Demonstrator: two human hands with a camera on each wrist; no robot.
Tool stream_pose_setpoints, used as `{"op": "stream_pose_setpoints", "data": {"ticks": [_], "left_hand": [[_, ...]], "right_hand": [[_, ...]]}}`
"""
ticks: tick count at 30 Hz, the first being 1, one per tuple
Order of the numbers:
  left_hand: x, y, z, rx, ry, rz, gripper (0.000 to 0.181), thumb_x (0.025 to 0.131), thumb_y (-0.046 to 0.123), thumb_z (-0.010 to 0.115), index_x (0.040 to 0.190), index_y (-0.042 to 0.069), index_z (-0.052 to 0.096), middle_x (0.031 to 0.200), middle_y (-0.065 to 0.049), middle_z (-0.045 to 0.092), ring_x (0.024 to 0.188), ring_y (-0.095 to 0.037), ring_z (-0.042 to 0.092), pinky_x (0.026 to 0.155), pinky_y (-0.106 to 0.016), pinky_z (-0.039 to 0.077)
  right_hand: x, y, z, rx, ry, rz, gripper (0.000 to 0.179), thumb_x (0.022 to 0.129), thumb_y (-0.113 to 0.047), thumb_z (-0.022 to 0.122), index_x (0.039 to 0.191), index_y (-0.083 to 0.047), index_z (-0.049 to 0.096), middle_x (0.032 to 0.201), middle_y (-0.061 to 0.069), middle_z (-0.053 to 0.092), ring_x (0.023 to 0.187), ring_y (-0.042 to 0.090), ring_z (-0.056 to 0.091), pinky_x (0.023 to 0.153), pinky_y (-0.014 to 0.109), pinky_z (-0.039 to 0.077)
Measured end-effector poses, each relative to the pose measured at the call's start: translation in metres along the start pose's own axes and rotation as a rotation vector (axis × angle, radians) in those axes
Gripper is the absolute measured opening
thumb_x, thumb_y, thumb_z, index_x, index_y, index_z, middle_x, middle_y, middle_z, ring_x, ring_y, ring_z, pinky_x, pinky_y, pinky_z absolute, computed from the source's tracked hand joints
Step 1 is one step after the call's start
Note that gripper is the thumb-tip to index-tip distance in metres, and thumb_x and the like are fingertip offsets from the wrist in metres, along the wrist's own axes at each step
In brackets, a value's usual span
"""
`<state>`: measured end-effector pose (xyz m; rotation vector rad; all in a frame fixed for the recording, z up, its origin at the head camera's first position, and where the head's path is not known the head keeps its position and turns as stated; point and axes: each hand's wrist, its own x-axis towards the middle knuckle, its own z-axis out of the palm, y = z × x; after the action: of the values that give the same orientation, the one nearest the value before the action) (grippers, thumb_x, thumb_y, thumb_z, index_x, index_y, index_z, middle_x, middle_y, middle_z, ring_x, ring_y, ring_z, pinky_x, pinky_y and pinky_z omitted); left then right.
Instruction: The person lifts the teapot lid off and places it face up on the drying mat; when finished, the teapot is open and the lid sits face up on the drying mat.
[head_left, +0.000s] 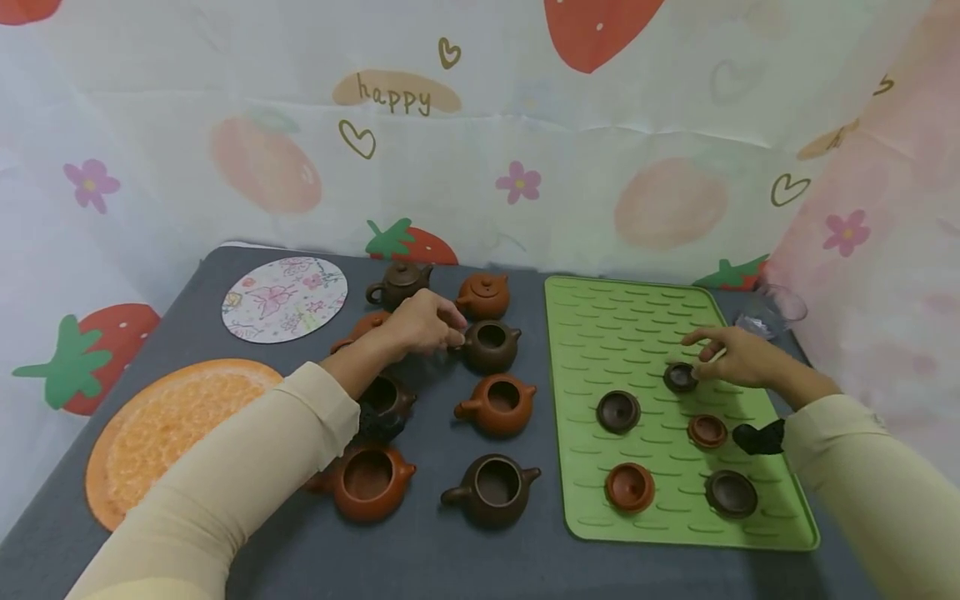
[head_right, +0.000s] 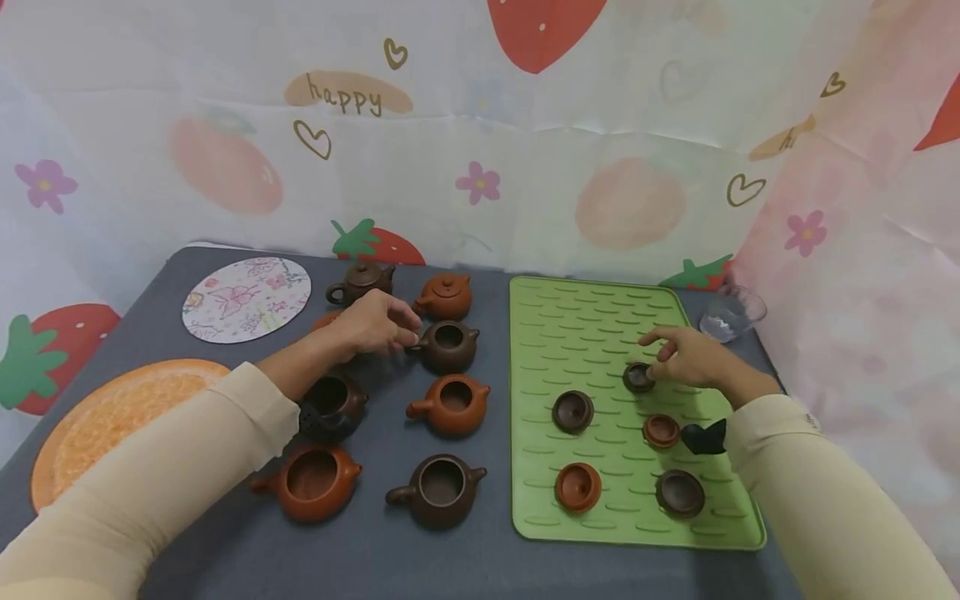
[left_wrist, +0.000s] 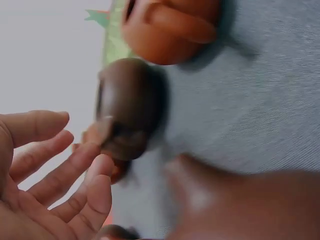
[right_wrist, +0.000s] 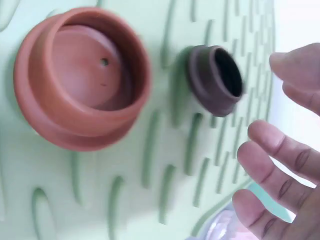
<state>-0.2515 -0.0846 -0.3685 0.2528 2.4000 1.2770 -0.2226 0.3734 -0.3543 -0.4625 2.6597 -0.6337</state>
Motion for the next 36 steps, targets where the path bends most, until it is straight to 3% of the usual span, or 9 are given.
{"op": "stream_pose_setpoints", "data": {"ticks": [6,12,15,20,29,36], "left_hand": [[-0.012,0.015,-0.021,0.035,0.008,0.105,0.022,0.089,0.009,0.07,0.111,0.004,0.069,0.102,-0.009,0.066,0.087,-0.028,0.063,0.075,-0.043,0.052],[-0.027,0.03,-0.038,0.014,0.037,0.205,0.022,0.09,0.011,0.07,0.111,0.005,0.069,0.102,-0.007,0.067,0.09,-0.027,0.062,0.072,-0.039,0.051],[-0.034,0.037,-0.044,0.035,0.061,0.241,0.022,0.089,0.013,0.071,0.111,0.006,0.07,0.103,-0.007,0.066,0.09,-0.026,0.06,0.069,-0.035,0.05],[-0.047,0.044,-0.057,0.043,0.093,0.29,0.025,0.089,0.014,0.071,0.113,0.006,0.069,0.106,-0.008,0.066,0.093,-0.023,0.06,0.074,-0.038,0.05],[-0.068,0.044,-0.074,0.044,0.144,0.361,0.028,0.09,0.011,0.07,0.117,0.004,0.068,0.106,-0.011,0.065,0.093,-0.026,0.06,0.08,-0.042,0.048],[-0.082,0.031,-0.08,0.015,0.195,0.357,0.028,0.09,0.013,0.07,0.116,0.005,0.069,0.109,-0.009,0.066,0.094,-0.023,0.063,0.079,-0.04,0.051]], "right_hand": [[-0.007,-0.017,-0.013,0.024,0.078,-0.046,0.046,0.092,-0.015,0.066,0.133,0.001,0.051,0.11,0.022,0.056,0.099,0.038,0.058,0.07,0.044,0.051],[-0.013,-0.035,-0.024,0.049,0.111,-0.048,0.047,0.093,-0.016,0.067,0.135,-0.001,0.051,0.11,0.019,0.055,0.093,0.03,0.062,0.067,0.038,0.05],[-0.016,-0.045,-0.028,0.035,0.128,-0.081,0.046,0.092,-0.015,0.068,0.133,-0.002,0.053,0.109,0.017,0.055,0.09,0.027,0.061,0.066,0.037,0.05],[-0.018,-0.064,-0.036,-0.022,0.149,-0.146,0.044,0.092,-0.015,0.067,0.133,-0.005,0.055,0.111,0.015,0.056,0.092,0.026,0.061,0.066,0.038,0.05],[-0.022,-0.094,-0.043,-0.073,0.151,-0.198,0.046,0.093,-0.021,0.067,0.136,-0.01,0.054,0.117,0.013,0.056,0.098,0.026,0.06,0.07,0.041,0.049],[-0.028,-0.115,-0.04,-0.044,0.135,-0.248,0.045,0.093,-0.018,0.066,0.136,-0.011,0.054,0.119,0.012,0.055,0.1,0.026,0.057,0.077,0.043,0.05]]}}
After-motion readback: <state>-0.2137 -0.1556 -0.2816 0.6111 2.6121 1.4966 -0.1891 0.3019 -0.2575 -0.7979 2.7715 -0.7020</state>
